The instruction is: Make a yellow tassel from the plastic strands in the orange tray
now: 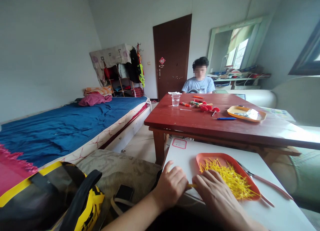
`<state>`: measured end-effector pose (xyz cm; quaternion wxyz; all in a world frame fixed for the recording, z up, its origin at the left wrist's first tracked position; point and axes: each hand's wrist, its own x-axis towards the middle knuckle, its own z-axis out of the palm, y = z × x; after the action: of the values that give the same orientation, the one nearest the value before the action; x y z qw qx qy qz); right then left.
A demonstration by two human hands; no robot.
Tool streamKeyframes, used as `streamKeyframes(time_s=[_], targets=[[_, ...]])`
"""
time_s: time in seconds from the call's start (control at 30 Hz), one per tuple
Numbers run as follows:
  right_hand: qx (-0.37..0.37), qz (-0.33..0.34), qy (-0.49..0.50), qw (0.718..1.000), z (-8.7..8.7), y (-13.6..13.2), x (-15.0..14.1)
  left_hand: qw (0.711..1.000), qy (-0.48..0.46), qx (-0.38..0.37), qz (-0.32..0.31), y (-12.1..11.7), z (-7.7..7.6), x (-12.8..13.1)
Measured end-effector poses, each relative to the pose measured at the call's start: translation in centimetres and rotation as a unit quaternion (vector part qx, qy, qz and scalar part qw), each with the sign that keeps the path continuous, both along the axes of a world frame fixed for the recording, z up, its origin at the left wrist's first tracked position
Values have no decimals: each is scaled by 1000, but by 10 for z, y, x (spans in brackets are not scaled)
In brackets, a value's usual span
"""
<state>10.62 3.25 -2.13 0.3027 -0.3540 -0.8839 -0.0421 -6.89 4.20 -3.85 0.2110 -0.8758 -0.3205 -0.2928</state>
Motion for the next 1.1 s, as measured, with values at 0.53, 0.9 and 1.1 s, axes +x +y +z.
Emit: streamKeyframes(time_s=[0.53, 0.9, 1.1], targets=[[72, 139, 50, 986, -13, -22, 26, 985, 67, -157, 5, 10, 3, 2], [143, 138, -52, 979, -8, -8, 0, 958, 22, -284, 33, 16, 18, 5], [128, 51, -17, 990, -1, 12, 6, 933, -57, -348, 73, 29, 25, 10]])
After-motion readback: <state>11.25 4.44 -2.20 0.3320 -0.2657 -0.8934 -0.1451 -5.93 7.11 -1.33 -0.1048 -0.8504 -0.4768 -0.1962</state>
